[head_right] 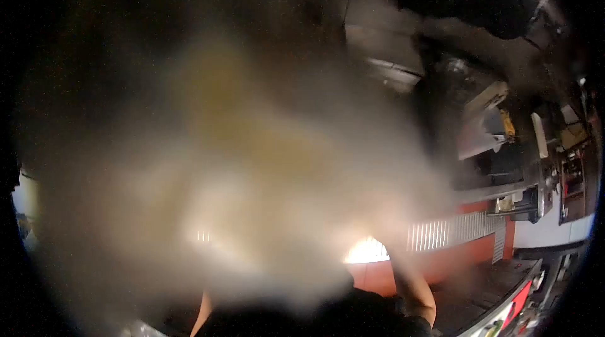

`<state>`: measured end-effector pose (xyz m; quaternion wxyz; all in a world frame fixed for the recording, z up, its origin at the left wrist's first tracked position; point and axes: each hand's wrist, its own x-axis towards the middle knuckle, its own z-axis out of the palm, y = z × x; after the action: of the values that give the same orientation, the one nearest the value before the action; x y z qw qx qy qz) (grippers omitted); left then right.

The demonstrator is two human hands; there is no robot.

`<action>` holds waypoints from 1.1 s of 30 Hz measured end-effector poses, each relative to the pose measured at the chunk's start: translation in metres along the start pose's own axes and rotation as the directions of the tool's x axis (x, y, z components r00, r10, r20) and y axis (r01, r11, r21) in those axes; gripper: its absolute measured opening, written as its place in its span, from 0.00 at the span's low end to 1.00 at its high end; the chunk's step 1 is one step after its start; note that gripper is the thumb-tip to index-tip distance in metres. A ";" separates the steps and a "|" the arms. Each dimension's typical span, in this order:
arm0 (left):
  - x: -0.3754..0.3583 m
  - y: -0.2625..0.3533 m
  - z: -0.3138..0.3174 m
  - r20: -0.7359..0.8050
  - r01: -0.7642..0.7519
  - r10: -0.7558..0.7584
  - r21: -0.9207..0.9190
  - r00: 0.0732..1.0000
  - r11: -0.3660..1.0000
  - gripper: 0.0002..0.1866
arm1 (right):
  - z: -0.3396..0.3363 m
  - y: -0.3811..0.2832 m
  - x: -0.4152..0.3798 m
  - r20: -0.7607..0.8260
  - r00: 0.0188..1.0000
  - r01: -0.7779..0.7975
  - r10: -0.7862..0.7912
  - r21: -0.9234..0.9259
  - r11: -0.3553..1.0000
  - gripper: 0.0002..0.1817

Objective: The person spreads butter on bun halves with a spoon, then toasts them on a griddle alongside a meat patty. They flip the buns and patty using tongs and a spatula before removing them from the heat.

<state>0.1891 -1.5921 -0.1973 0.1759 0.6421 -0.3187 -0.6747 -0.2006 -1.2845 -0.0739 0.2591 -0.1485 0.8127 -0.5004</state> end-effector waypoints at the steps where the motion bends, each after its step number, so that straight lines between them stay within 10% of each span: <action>1: 0.016 -0.013 -0.008 0.031 0.003 0.000 -0.116 1.000 0.993 0.16 | 0.005 -0.035 0.012 0.062 0.997 -0.055 0.051 0.058 0.997 0.17; 7: 0.021 -0.015 -0.003 -0.135 -0.097 0.097 0.006 0.986 0.995 0.14 | 0.030 -0.039 0.180 -0.080 0.996 -0.010 0.050 0.443 0.897 0.24; 13: -0.039 -0.016 0.030 -0.129 -0.040 0.012 -0.216 0.992 0.975 0.15 | 0.055 -0.102 0.310 -0.097 0.978 -0.167 0.186 0.183 0.969 0.24; 19: -0.041 -0.061 0.045 -0.177 -0.004 -0.049 -0.289 0.983 0.957 0.15 | 0.051 -0.067 0.381 -0.083 0.962 0.187 -0.259 -0.490 0.851 0.23; 33: -0.050 -0.056 0.061 -0.195 -0.026 -0.029 -0.275 0.980 0.961 0.15 | 0.065 -0.088 0.377 -0.013 0.953 0.248 -0.304 -0.543 0.802 0.25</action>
<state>0.1452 -1.5062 -0.1979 0.2940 0.6751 -0.2021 -0.6457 -0.4749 -1.5608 -0.1225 0.0909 -0.3063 0.9012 -0.2927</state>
